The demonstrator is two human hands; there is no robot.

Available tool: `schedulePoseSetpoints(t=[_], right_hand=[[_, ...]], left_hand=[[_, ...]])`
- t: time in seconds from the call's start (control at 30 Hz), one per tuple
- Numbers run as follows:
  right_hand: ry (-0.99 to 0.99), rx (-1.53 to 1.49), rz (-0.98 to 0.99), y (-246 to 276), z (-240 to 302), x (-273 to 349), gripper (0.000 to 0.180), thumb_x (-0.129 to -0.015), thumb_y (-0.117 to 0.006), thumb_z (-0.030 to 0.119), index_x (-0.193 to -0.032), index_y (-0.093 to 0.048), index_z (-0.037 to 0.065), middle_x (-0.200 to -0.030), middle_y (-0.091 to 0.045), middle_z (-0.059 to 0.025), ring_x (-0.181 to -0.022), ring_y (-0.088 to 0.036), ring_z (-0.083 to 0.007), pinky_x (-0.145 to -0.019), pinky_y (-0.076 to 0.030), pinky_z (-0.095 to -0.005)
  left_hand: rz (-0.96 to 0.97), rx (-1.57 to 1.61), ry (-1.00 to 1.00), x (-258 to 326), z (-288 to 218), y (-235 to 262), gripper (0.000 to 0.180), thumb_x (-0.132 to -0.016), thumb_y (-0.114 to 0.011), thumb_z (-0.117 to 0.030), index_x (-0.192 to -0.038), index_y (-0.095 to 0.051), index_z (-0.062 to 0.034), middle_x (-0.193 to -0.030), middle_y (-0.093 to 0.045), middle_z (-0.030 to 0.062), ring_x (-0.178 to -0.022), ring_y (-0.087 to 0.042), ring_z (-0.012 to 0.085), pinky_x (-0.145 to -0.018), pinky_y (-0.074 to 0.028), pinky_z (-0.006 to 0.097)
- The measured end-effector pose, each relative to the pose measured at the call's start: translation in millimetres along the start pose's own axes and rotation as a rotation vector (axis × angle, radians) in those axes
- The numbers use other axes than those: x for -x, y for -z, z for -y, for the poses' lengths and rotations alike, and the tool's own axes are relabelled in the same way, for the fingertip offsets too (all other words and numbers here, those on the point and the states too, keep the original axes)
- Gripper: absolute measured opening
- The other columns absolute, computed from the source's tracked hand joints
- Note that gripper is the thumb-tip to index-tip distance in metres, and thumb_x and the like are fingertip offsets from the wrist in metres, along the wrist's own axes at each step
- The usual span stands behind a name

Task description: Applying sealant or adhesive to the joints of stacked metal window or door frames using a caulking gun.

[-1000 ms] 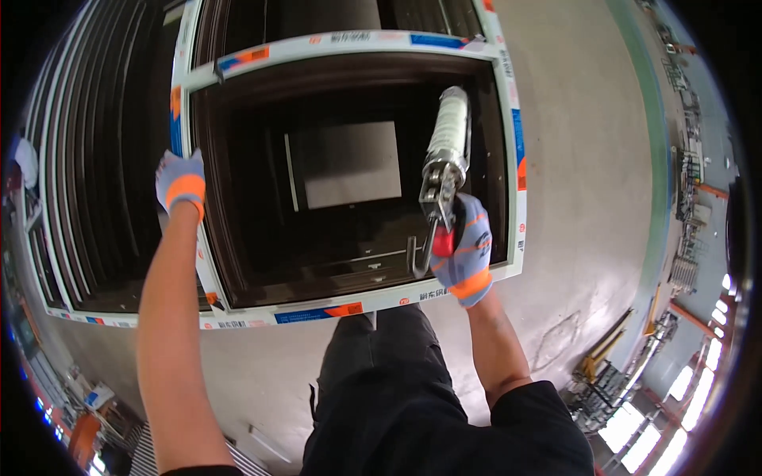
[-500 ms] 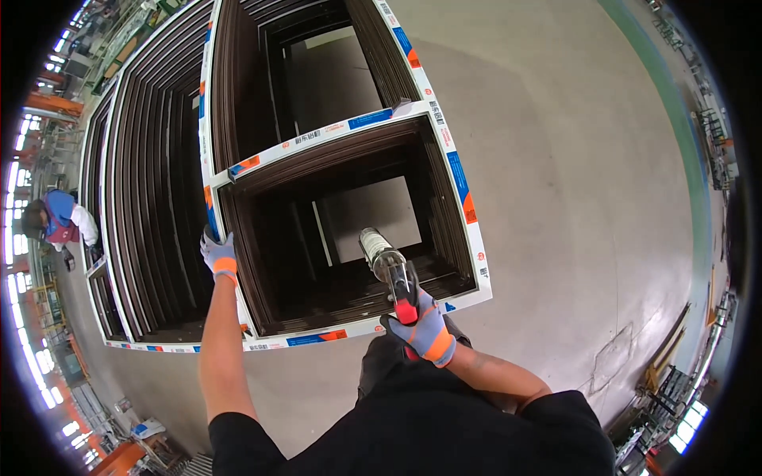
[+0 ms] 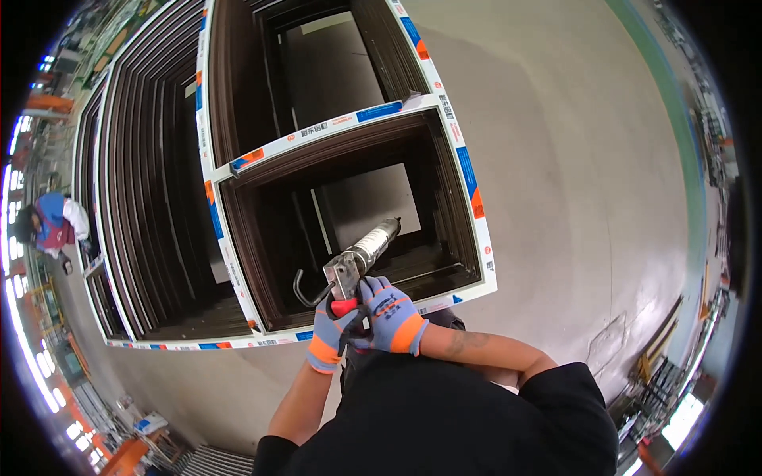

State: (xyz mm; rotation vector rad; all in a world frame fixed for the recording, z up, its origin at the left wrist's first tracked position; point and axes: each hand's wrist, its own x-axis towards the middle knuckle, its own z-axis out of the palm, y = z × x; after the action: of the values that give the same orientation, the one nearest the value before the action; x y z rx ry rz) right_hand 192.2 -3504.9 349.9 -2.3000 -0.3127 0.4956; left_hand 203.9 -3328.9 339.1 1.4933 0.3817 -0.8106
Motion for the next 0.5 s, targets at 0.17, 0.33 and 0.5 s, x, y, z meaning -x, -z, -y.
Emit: schedulePoseSetpoints(t=[0.17,0.33,0.5], right_hand=[[-0.040,0.000,-0.185,-1.3,1.0,-5.7,0.081,-0.070,-0.082,0.051,-0.128,-0.060,-0.002,-0.133,-0.054,-0.0240,-0.123,-0.051,-0.0424,-0.108,-0.042,-0.0486],[-0.166,0.285,-0.547,-22.7,-46.0,-10.0,0.079,-0.070,-0.083,0.035,-0.136,-0.055,0.002,-0.139,-0.052,-0.0238,-0.132,-0.046,-0.0448,-0.113,-0.037,-0.0564],[-0.219,0.294,-0.543,-44.1,-64.3,-14.6,0.076,-0.065,-0.082,0.030,-0.134,-0.059,0.006,-0.134,-0.059,-0.0150,-0.129,-0.052,-0.0352,-0.114,-0.037,-0.0528]], left_hand=[[-0.083,0.054,-0.128,-1.3,3.8,56.2,0.053,-0.074,-0.072,-0.005,-0.125,-0.061,0.0011,-0.106,-0.069,0.0080,-0.094,-0.066,0.0172,-0.084,-0.055,0.032],[0.046,-0.272,-0.211,-21.2,44.7,188.7,0.059,-0.069,-0.075,-0.003,-0.126,-0.061,-0.0021,-0.131,-0.060,0.0136,-0.123,-0.058,0.0268,-0.102,-0.050,0.039],[0.519,0.246,0.009,-43.1,-36.9,115.1,0.098,-0.070,-0.080,-0.033,-0.150,-0.039,0.0066,-0.133,-0.060,0.0317,-0.122,-0.060,0.0474,-0.108,-0.048,0.057]])
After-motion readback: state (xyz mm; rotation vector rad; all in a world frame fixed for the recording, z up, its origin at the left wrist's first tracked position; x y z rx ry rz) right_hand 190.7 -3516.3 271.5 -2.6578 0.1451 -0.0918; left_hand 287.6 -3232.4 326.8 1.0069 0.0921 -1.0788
